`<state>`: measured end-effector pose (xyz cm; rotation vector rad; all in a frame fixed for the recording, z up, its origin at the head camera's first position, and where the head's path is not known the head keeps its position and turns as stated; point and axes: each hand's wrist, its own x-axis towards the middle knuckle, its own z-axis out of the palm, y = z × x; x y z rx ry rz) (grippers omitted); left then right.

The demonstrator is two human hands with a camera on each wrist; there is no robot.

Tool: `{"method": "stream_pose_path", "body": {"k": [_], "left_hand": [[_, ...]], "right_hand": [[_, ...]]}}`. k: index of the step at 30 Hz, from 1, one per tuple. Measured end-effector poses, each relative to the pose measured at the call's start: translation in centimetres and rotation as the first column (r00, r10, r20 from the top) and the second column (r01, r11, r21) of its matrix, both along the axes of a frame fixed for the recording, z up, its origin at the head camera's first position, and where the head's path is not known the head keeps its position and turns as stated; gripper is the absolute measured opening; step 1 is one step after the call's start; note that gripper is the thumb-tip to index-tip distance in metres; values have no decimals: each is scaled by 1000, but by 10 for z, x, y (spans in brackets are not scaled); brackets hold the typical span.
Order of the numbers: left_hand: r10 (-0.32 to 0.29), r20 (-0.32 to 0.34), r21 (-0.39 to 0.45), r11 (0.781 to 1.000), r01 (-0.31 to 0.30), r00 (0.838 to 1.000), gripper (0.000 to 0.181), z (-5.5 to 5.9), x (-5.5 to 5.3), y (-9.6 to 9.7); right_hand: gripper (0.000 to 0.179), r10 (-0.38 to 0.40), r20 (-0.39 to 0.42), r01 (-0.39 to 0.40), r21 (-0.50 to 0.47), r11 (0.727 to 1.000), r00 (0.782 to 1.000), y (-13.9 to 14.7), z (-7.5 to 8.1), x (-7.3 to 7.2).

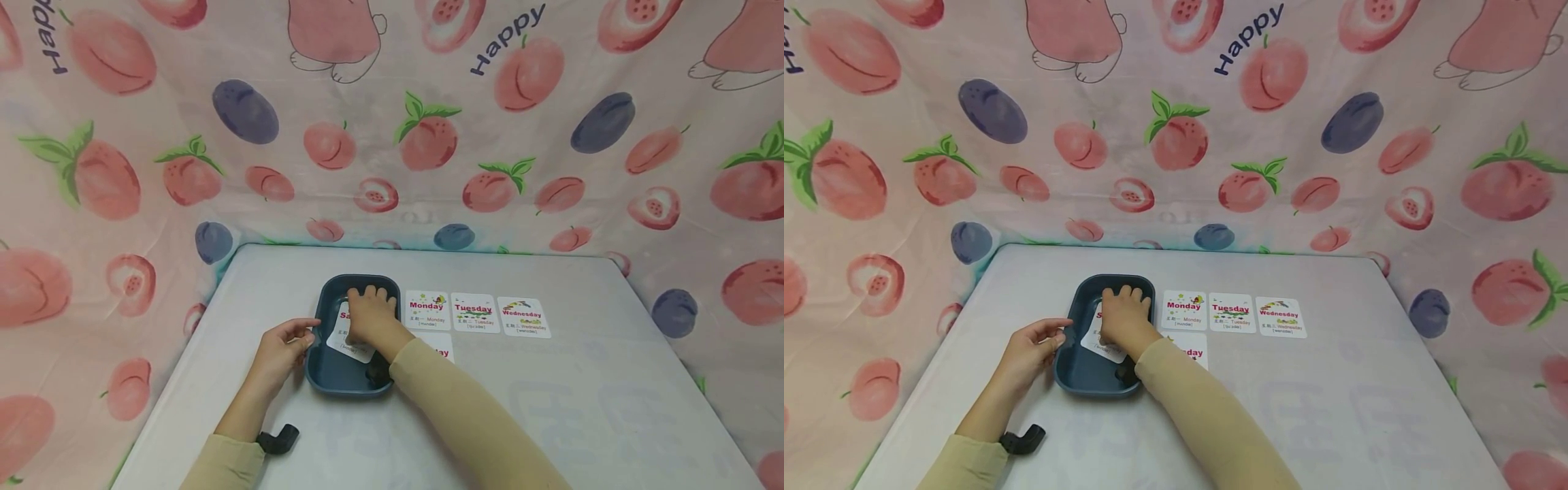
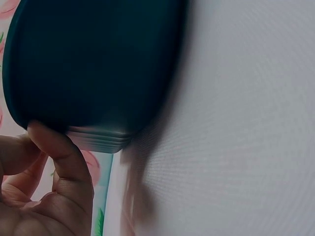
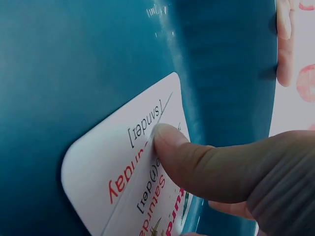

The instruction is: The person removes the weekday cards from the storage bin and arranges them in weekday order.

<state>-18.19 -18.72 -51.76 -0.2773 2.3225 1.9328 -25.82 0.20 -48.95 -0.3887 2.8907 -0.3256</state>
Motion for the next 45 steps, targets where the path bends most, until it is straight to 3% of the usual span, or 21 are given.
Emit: {"method": "stream_pose_path", "body": {"k": [13,28,45], "left_hand": [[-1,-2,10,1000,1,1000,32,0,0,1],[-5,-3,23,1000,5,1000,34,1,1,1],[4,4,18,1000,-4,1000,34,4,2,2]], "right_hand": [[99,-5,9,5,-17,1000,1000,0,-4,-3],[86,-2,-18,1,-62,998,1000,-4,2,6],[54,65,-168,-68,-16,998,984,-6,6,6]]}}
